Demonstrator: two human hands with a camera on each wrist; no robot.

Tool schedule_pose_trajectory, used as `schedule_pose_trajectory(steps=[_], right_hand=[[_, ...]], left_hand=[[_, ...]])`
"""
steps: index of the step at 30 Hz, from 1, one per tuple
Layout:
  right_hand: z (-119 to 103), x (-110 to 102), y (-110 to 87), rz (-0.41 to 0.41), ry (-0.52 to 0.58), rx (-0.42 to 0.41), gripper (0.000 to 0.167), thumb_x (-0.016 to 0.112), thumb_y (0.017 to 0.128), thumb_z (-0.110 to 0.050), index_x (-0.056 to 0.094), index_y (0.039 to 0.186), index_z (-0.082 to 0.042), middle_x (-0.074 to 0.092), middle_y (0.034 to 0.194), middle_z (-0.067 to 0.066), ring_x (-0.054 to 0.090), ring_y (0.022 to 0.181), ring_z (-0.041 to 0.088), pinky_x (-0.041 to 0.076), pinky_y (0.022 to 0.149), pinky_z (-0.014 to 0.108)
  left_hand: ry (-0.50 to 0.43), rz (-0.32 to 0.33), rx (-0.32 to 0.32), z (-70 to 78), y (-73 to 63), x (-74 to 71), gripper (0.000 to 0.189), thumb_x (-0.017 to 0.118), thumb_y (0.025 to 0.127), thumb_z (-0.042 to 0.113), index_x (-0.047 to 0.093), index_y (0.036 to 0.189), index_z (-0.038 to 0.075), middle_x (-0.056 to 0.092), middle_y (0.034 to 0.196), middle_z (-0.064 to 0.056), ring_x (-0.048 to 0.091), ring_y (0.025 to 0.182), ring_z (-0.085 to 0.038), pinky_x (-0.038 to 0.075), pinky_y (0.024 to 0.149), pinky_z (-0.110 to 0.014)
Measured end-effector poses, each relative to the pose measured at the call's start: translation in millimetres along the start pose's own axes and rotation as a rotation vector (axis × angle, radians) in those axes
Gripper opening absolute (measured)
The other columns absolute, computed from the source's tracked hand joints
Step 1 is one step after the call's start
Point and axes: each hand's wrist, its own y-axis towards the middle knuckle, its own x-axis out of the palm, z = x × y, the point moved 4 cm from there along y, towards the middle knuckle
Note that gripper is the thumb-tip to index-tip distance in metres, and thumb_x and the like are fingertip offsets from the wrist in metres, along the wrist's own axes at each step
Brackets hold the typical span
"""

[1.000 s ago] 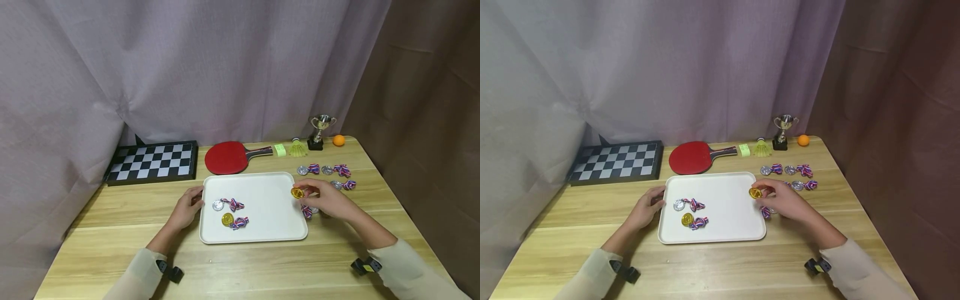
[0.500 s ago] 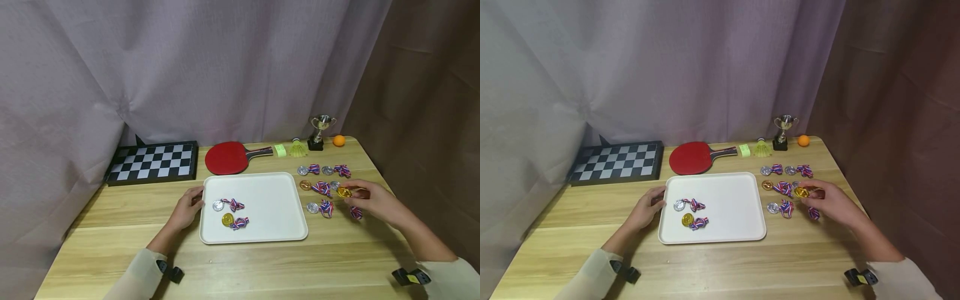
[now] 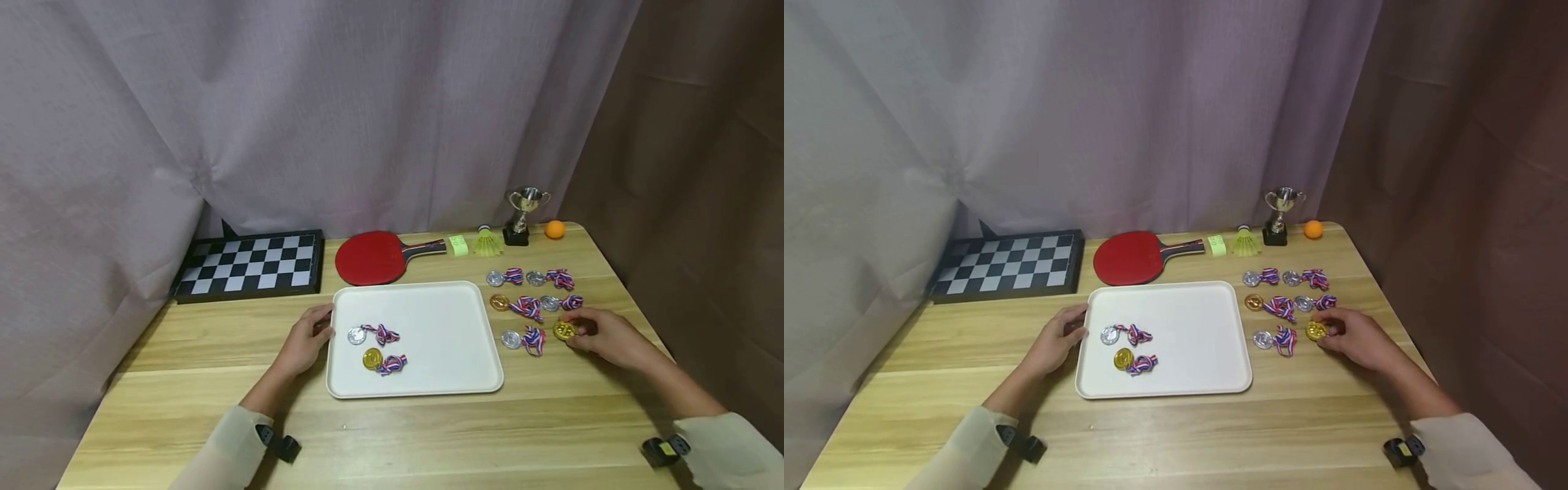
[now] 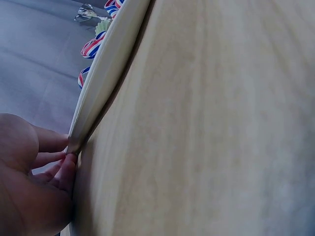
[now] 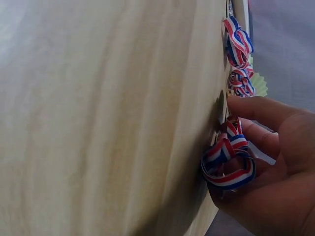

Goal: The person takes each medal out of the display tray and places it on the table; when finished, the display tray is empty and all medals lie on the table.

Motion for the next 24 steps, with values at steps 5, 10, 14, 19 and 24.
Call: schedule_pose_trajectory(steps=[5,10,14,19,24], right_hand=[[1.0,2.5,0.8,0.024,-0.060,-0.049,0.040,0.083,0.086,-0.014,0.070,0.121,-0.002,0.066,0.106,0.009,0.055,0.090,0.017,0.046,0.073,0.028],[1.2,4.8,1.7,0.023,-0.066,-0.069,0.039,0.083,0.086,-0.012,0.071,0.121,-0.002,0.065,0.107,0.010,0.056,0.093,0.021,0.048,0.073,0.028],[0.2,4.6,2.0,0.018,-0.060,-0.074,0.040,0.083,0.085,-0.011,0.070,0.122,-0.001,0.065,0.110,0.012,0.057,0.093,0.020,0.048,0.074,0.026],[-1.2,1.1,2.5,0.010,-0.062,-0.072,0.044,0.084,0.084,-0.013,0.069,0.124,0.000,0.066,0.113,0.014,0.059,0.094,0.020,0.050,0.076,0.028],[-3.3,-4.2,1.7,0.012,-0.057,-0.075,0.047,0.083,0.085,-0.012,0.068,0.127,0.001,0.069,0.118,0.017,0.062,0.096,0.020,0.051,0.079,0.025]], left_hand=[[0.011,0.004,-0.009,0.1,-0.5,-0.5,0.050,0.057,0.100,-0.008,0.048,0.149,-0.007,0.050,0.148,-0.022,0.054,0.131,-0.037,0.048,0.111,-0.050],[0.023,0.004,-0.019,0.2,-1.1,-1.3,0.049,0.058,0.100,-0.006,0.049,0.149,-0.006,0.050,0.148,-0.021,0.055,0.130,-0.036,0.049,0.110,-0.049],[0.023,0.003,-0.017,0.3,-0.8,-1.7,0.049,0.058,0.100,-0.006,0.049,0.149,-0.006,0.051,0.147,-0.021,0.056,0.129,-0.036,0.049,0.110,-0.049],[0.020,0.003,-0.005,0.1,-0.1,-1.2,0.049,0.058,0.100,-0.007,0.049,0.148,-0.007,0.051,0.147,-0.022,0.055,0.129,-0.037,0.049,0.110,-0.050],[0.014,0.000,0.003,0.5,0.1,-0.5,0.049,0.058,0.100,-0.008,0.049,0.148,-0.007,0.050,0.148,-0.023,0.055,0.130,-0.038,0.049,0.110,-0.050]])
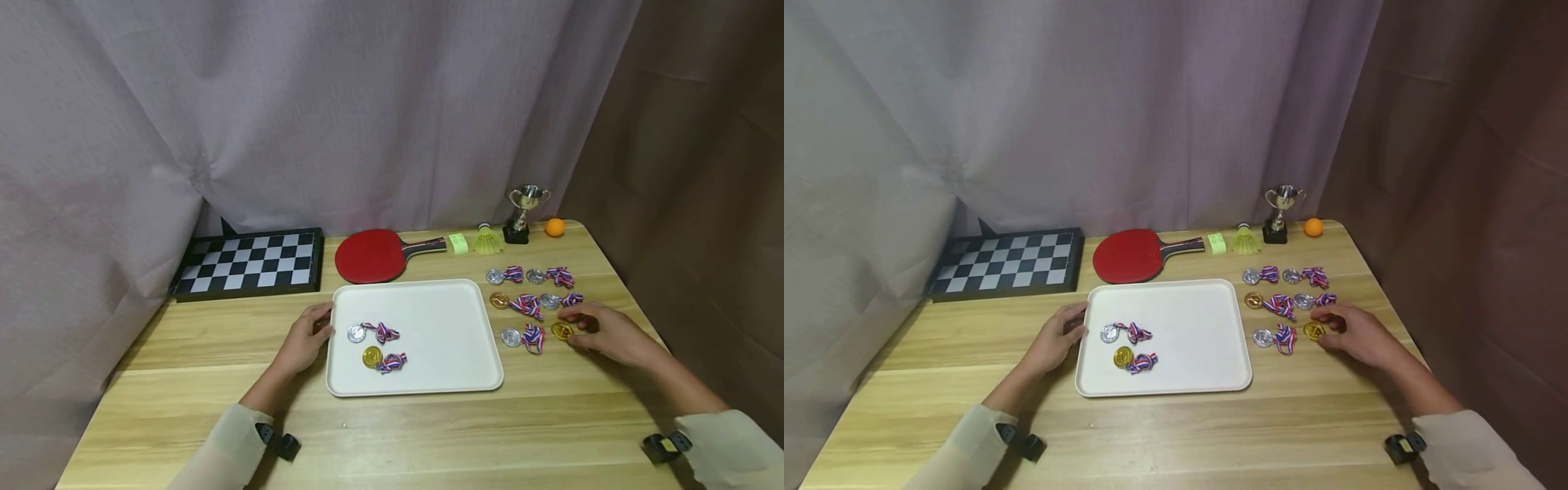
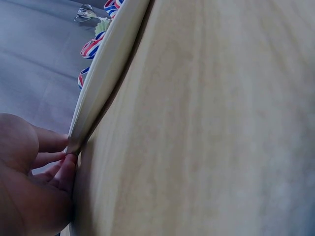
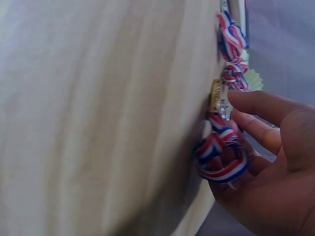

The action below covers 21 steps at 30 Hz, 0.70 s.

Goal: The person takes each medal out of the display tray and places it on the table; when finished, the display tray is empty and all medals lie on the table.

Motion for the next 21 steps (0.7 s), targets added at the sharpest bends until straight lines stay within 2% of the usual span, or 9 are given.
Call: schedule_pose_trajectory(steps=[2,5,8,12,18,21], right_hand=[[-3,-4,-0.6,0.011,0.005,-0.009,0.046,0.082,0.085,-0.010,0.068,0.128,0.001,0.070,0.117,0.017,0.061,0.096,0.020,0.051,0.078,0.024],[-13,-9,-1.6,0.036,0.010,-0.017,0.044,0.081,0.087,-0.008,0.067,0.127,0.002,0.069,0.116,0.017,0.062,0.099,0.026,0.055,0.080,0.030],[-28,-12,-2.0,0.043,0.020,-0.029,0.042,0.079,0.089,-0.009,0.067,0.128,0.001,0.069,0.117,0.018,0.061,0.103,0.030,0.057,0.081,0.038],[-50,-14,-1.7,0.034,0.053,-0.064,0.041,0.078,0.091,-0.008,0.066,0.129,0.001,0.068,0.119,0.019,0.059,0.104,0.030,0.058,0.077,0.038],[-87,-4,2.0,0.006,0.110,-0.121,0.041,0.079,0.091,-0.010,0.067,0.130,-0.003,0.069,0.122,0.016,0.061,0.105,0.031,0.060,0.082,0.042],[-104,6,5.5,-0.014,0.128,-0.146,0.041,0.079,0.091,-0.012,0.067,0.130,-0.004,0.069,0.123,0.015,0.062,0.105,0.032,0.059,0.080,0.037]], left_hand=[[0.000,0.000,-0.004,0.5,-0.1,0.0,0.049,0.058,0.100,-0.008,0.049,0.148,-0.007,0.050,0.148,-0.023,0.055,0.130,-0.038,0.049,0.110,-0.050],[0.005,0.001,-0.010,0.5,-0.3,0.1,0.049,0.058,0.100,-0.008,0.049,0.148,-0.007,0.050,0.148,-0.023,0.055,0.130,-0.037,0.049,0.110,-0.049],[0.009,0.000,-0.024,0.4,-0.6,-0.1,0.050,0.058,0.100,-0.007,0.049,0.149,-0.006,0.050,0.148,-0.021,0.055,0.130,-0.036,0.049,0.110,-0.047],[0.008,-0.003,-0.025,0.4,-0.5,-0.1,0.050,0.058,0.100,-0.007,0.048,0.149,-0.007,0.050,0.148,-0.022,0.055,0.130,-0.036,0.049,0.111,-0.048],[-0.003,-0.001,-0.011,-1.5,0.7,0.2,0.049,0.058,0.100,-0.007,0.048,0.148,-0.007,0.050,0.148,-0.022,0.054,0.131,-0.037,0.047,0.112,-0.049],[-0.005,-0.002,-0.004,-2.5,1.2,0.4,0.049,0.058,0.100,-0.007,0.048,0.148,-0.008,0.050,0.148,-0.023,0.054,0.131,-0.037,0.046,0.113,-0.049]])
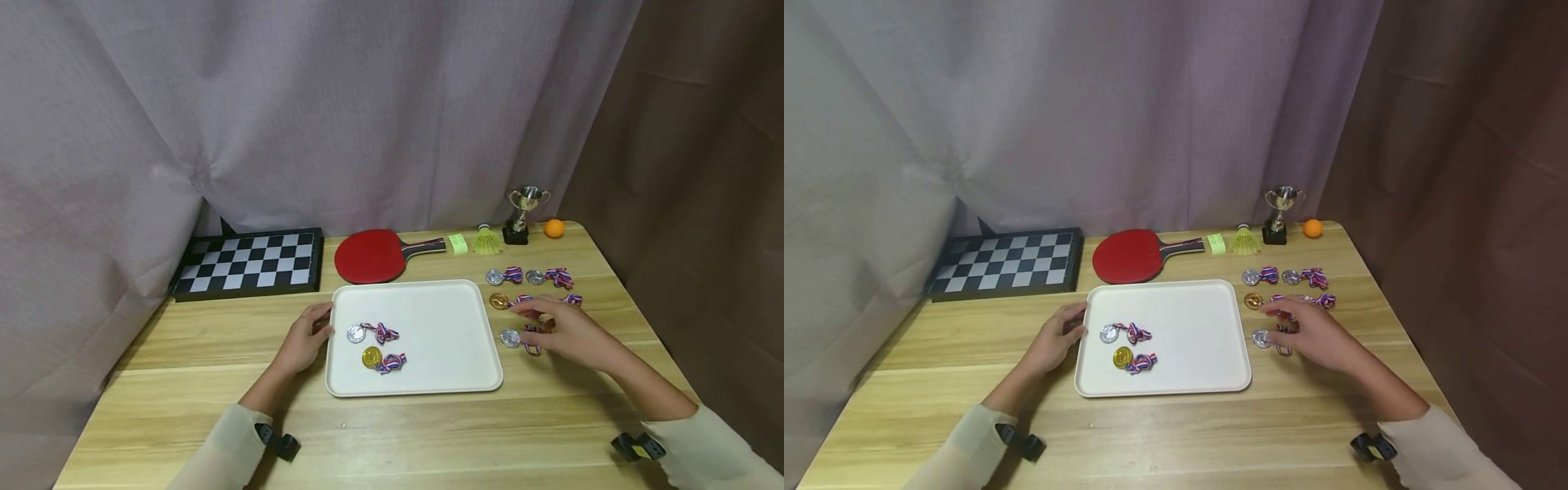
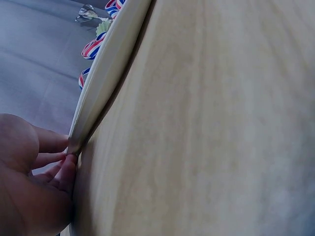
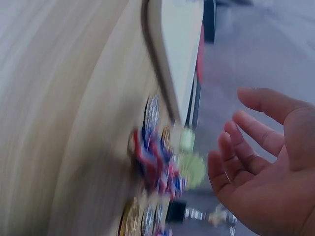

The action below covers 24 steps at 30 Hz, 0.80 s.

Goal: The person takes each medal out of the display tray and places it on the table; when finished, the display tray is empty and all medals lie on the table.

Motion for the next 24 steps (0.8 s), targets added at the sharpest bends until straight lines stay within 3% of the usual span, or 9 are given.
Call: schedule_pose_trajectory(steps=[5,14,18,24], right_hand=[[-21,28,11.0,-0.051,0.064,-0.027,0.041,0.078,0.092,-0.013,0.067,0.130,-0.004,0.068,0.121,0.014,0.063,0.103,0.032,0.059,0.082,0.040],[-62,78,33.1,-0.168,0.148,-0.096,0.044,0.077,0.094,-0.020,0.065,0.134,-0.005,0.068,0.128,0.011,0.062,0.118,0.029,0.055,0.099,0.052],[-85,99,39.9,-0.211,0.115,-0.180,0.045,0.076,0.095,-0.025,0.065,0.135,-0.007,0.067,0.131,0.008,0.061,0.123,0.027,0.052,0.105,0.052],[-115,131,47.1,-0.312,0.031,-0.204,0.047,0.075,0.096,-0.029,0.063,0.140,-0.016,0.060,0.142,0.003,0.052,0.136,0.025,0.042,0.115,0.052]], left_hand=[[-0.009,-0.001,0.000,0.3,0.1,0.0,0.049,0.058,0.100,-0.007,0.048,0.148,-0.008,0.050,0.147,-0.023,0.054,0.132,-0.037,0.046,0.113,-0.049],[-0.002,-0.001,-0.003,1.3,0.1,-0.1,0.049,0.058,0.100,-0.007,0.048,0.148,-0.008,0.050,0.148,-0.022,0.054,0.131,-0.036,0.047,0.113,-0.049],[-0.002,-0.002,0.000,1.3,0.0,0.0,0.049,0.057,0.100,-0.008,0.048,0.148,-0.008,0.050,0.148,-0.023,0.054,0.131,-0.037,0.047,0.113,-0.049],[-0.003,0.000,-0.008,1.7,-0.5,0.2,0.049,0.057,0.100,-0.008,0.048,0.148,-0.008,0.050,0.148,-0.022,0.054,0.131,-0.036,0.046,0.113,-0.049]])
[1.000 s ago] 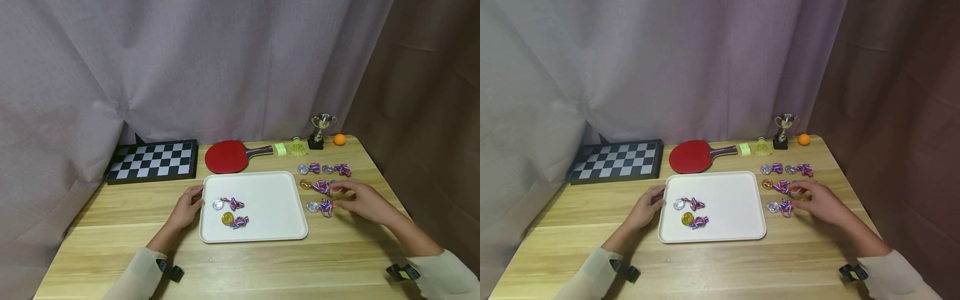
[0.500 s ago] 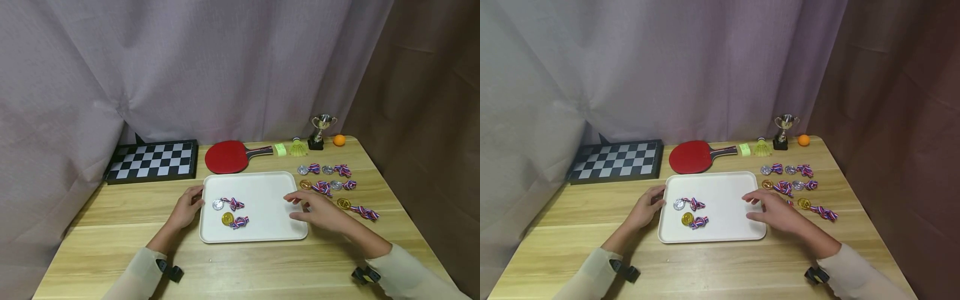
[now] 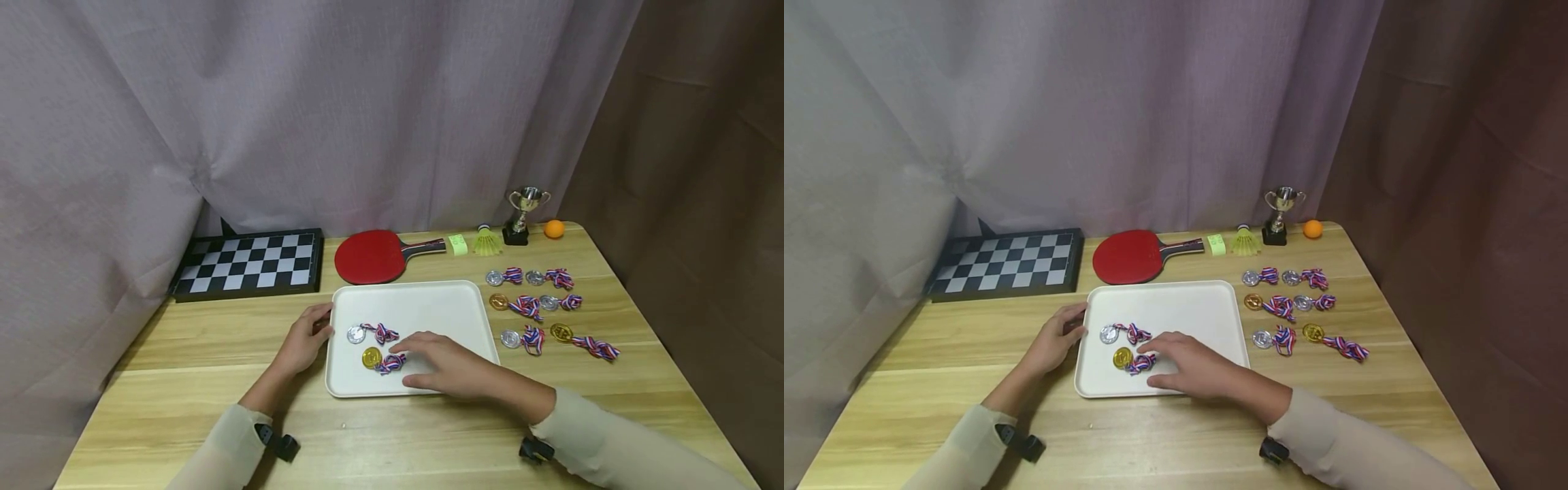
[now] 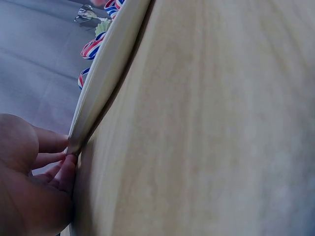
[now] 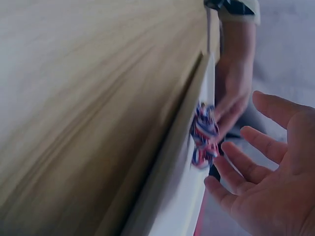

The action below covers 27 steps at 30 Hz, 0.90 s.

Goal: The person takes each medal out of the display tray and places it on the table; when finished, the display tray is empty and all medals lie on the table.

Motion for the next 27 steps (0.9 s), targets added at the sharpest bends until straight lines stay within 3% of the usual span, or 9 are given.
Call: schedule_pose_trajectory(steps=[11,21,27], right_hand=[[-23,34,15.0,-0.092,-0.211,-0.019,0.054,0.074,0.095,-0.041,0.058,0.146,-0.036,0.041,0.160,0.008,0.040,0.145,0.027,0.045,0.114,0.050],[-27,43,20.4,-0.097,-0.320,-0.017,0.054,0.070,0.096,-0.049,0.059,0.146,-0.031,0.037,0.162,0.017,0.040,0.144,0.034,0.046,0.111,0.054],[-26,42,25.2,-0.081,-0.351,0.002,0.058,0.070,0.096,-0.050,0.059,0.147,-0.025,0.044,0.158,0.014,0.045,0.139,0.031,0.047,0.109,0.051]], left_hand=[[-0.004,0.003,0.000,0.6,0.3,0.3,0.049,0.058,0.100,-0.008,0.048,0.148,-0.008,0.050,0.148,-0.023,0.054,0.130,-0.037,0.047,0.112,-0.049],[0.003,0.002,0.007,1.8,-0.1,-0.2,0.049,0.058,0.099,-0.009,0.049,0.148,-0.008,0.050,0.147,-0.023,0.055,0.130,-0.037,0.048,0.112,-0.049],[0.003,-0.001,0.004,1.5,-0.4,-0.2,0.049,0.058,0.100,-0.008,0.048,0.148,-0.008,0.050,0.147,-0.023,0.054,0.130,-0.037,0.047,0.112,-0.049]])
